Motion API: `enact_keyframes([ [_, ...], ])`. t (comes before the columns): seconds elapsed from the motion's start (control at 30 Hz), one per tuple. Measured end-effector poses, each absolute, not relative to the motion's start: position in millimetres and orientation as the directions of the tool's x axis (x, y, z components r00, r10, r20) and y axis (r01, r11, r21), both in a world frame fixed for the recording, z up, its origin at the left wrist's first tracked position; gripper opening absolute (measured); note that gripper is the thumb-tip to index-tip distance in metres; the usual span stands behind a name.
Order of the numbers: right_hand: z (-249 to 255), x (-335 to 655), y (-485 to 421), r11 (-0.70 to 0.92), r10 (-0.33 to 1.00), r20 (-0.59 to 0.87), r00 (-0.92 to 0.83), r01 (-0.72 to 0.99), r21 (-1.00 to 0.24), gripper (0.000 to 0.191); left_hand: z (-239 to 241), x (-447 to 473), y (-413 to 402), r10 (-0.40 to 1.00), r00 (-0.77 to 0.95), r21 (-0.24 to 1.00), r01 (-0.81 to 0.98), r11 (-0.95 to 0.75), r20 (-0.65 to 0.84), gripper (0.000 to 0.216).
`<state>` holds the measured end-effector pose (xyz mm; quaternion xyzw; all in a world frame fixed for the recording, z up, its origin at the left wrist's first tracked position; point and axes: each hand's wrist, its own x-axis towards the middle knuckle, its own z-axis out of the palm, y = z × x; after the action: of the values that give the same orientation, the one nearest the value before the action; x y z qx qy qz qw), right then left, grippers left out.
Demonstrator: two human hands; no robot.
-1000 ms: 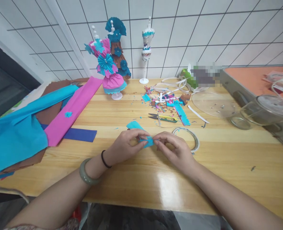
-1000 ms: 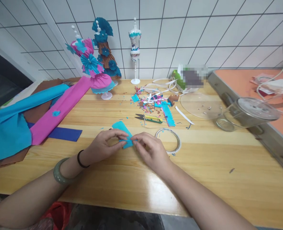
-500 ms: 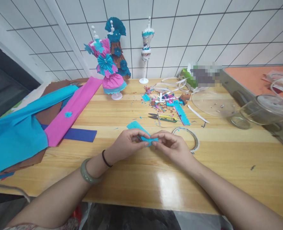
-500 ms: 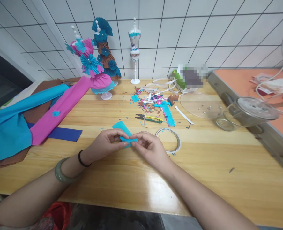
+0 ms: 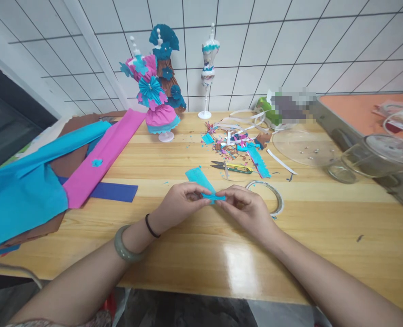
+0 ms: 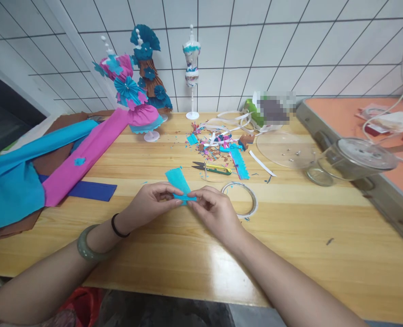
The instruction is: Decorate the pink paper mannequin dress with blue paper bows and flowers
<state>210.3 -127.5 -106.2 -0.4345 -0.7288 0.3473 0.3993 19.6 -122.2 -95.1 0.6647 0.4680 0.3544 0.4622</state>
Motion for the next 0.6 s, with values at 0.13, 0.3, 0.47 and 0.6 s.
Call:
enact_keyframes([
  [0.13, -106.0, 211.3, -127.1, 0.375, 0.911, 0.265, -0.317, 0.366, -0.852, 0.015, -93.0, 18.6, -121.8, 0.947, 0.312, 0.92, 0.343, -0.187, 0.076, 0.021],
  [0.3, -105.0, 212.4, -126.6, 0.379, 0.906, 0.264, -0.332, 0.353, -0.855, 0.015, -89.1, 17.0, -120.8, 0.937, 0.335, 0.895, 0.382, -0.228, 0.096, 0.018],
  [0.47, -102.0, 212.1, -127.6, 0.384, 0.902, 0.265, -0.341, 0.354, -0.853, 0.014, -87.3, 17.2, -120.6, 0.909, 0.396, 0.881, 0.373, -0.291, 0.132, 0.019],
  [0.6, -97.1, 210.8, -129.2, 0.38, 0.896, 0.242, -0.371, 0.364, -0.85, 0.016, -85.6, 18.1, -121.7, 0.896, 0.427, 0.876, 0.377, -0.301, 0.124, 0.018],
])
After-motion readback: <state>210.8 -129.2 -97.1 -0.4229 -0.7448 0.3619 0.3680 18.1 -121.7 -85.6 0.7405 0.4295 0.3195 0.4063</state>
